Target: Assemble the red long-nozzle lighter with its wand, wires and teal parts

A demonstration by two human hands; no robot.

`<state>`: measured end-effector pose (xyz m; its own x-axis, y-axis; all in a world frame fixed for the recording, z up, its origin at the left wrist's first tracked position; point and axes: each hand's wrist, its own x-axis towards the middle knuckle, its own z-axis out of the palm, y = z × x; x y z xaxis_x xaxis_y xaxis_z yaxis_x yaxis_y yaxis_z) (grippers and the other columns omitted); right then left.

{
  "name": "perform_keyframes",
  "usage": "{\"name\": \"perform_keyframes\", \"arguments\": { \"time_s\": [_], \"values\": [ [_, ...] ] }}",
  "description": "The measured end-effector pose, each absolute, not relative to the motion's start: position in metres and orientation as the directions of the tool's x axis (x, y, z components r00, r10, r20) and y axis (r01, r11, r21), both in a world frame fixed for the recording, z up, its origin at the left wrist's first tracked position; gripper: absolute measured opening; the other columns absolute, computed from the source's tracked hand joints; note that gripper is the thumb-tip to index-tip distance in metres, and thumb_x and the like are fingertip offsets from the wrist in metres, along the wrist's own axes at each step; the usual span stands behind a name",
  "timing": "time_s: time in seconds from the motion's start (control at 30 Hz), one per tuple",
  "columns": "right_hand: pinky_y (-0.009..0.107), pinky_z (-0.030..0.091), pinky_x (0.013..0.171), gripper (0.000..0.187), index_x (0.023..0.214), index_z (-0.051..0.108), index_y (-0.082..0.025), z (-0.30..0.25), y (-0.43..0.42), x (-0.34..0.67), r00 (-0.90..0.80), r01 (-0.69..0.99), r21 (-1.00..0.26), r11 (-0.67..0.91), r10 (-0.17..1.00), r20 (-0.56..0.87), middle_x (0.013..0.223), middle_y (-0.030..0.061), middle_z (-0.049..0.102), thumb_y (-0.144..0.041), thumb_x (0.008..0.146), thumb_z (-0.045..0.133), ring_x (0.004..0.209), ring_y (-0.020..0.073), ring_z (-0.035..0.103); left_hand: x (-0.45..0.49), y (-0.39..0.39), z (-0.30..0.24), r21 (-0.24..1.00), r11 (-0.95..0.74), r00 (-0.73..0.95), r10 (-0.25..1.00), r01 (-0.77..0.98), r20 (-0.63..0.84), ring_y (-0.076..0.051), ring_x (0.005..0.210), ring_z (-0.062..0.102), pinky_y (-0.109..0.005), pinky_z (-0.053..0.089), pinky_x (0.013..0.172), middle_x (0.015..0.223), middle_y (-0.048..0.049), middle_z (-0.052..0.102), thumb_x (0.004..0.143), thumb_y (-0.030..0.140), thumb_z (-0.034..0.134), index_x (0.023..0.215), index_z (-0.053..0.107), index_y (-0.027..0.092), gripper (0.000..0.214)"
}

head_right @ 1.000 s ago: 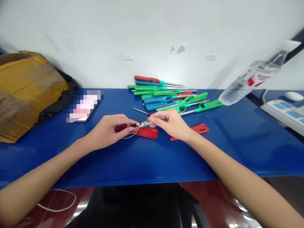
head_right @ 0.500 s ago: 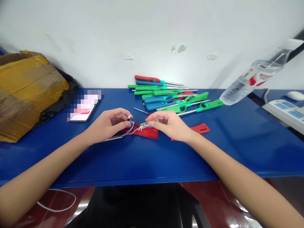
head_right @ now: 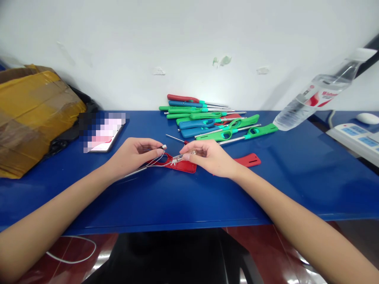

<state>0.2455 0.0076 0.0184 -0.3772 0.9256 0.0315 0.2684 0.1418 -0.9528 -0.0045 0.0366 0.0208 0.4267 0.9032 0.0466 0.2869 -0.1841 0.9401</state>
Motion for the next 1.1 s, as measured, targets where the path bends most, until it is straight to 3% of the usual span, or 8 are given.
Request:
{"name": "perform_keyframes", "arguments": {
  "time_s": [0.23, 0.47, 0.57, 0.73, 1.1],
  "values": [
    [0.032, 0.057, 0.078, 0.025, 0.097, 0.071, -0.019, 0.019, 0.008, 0.246, -0.404, 0.226, -0.965, 0.131, 0.914, 0.030, 0.095, 0.0056, 0.077, -0.040, 0.083, 0.072, 0.089, 0.0209, 0.073, -0.005, 0.035, 0.024, 0.919, -0.251, 0.484, 0.872, 0.305, 0.077, -0.017, 0.076, 0.068, -0.028, 0.054, 0.068, 0.090, -0.0078, 0.075, 0.081, 0.036, 0.071, 0.094, 0.076, 0.014, 0.026],
    [0.032, 0.055, 0.074, 0.025, 0.098, 0.070, -0.017, 0.019, 0.009, 0.245, -0.425, 0.223, -0.965, 0.139, 0.904, 0.032, 0.094, 0.0060, 0.076, -0.037, 0.083, 0.072, 0.083, 0.0184, 0.071, -0.007, 0.033, 0.020, 0.787, -0.472, 0.605, 0.779, 0.397, 0.163, -0.011, 0.067, 0.059, -0.024, 0.049, 0.063, 0.083, -0.0025, 0.070, 0.086, 0.034, 0.069, 0.105, 0.074, 0.018, 0.026],
    [0.033, 0.054, 0.078, 0.023, 0.098, 0.069, -0.017, 0.018, 0.010, 0.246, -0.458, 0.213, -0.968, 0.134, 0.889, 0.022, 0.096, 0.0065, 0.074, -0.036, 0.084, 0.071, 0.086, 0.0185, 0.070, -0.006, 0.030, 0.019, 0.781, -0.492, 0.621, 0.764, 0.385, 0.175, -0.011, 0.065, 0.058, -0.023, 0.048, 0.062, 0.076, -0.0004, 0.067, 0.087, 0.033, 0.068, 0.103, 0.072, 0.018, 0.022],
    [0.036, 0.053, 0.086, 0.022, 0.100, 0.068, -0.017, 0.018, 0.012, 0.247, -0.497, 0.188, -0.975, 0.120, 0.868, 0.011, 0.101, 0.0076, 0.074, -0.034, 0.085, 0.070, 0.095, 0.0205, 0.069, -0.006, 0.028, 0.022, 0.716, -0.594, 0.637, 0.722, 0.368, 0.272, -0.011, 0.069, 0.060, -0.022, 0.048, 0.065, 0.086, -0.0026, 0.069, 0.089, 0.027, 0.066, 0.100, 0.074, 0.020, 0.015],
    [0.036, 0.054, 0.086, 0.023, 0.098, 0.068, -0.018, 0.019, 0.012, 0.246, -0.455, 0.190, -0.974, 0.120, 0.890, 0.021, 0.101, 0.0080, 0.074, -0.036, 0.085, 0.070, 0.094, 0.0206, 0.070, -0.004, 0.024, 0.020, 0.686, -0.638, 0.649, 0.693, 0.349, 0.314, -0.010, 0.071, 0.065, -0.020, 0.050, 0.065, 0.092, -0.0041, 0.071, 0.091, 0.028, 0.065, 0.104, 0.076, 0.020, 0.019]
  ]
}}
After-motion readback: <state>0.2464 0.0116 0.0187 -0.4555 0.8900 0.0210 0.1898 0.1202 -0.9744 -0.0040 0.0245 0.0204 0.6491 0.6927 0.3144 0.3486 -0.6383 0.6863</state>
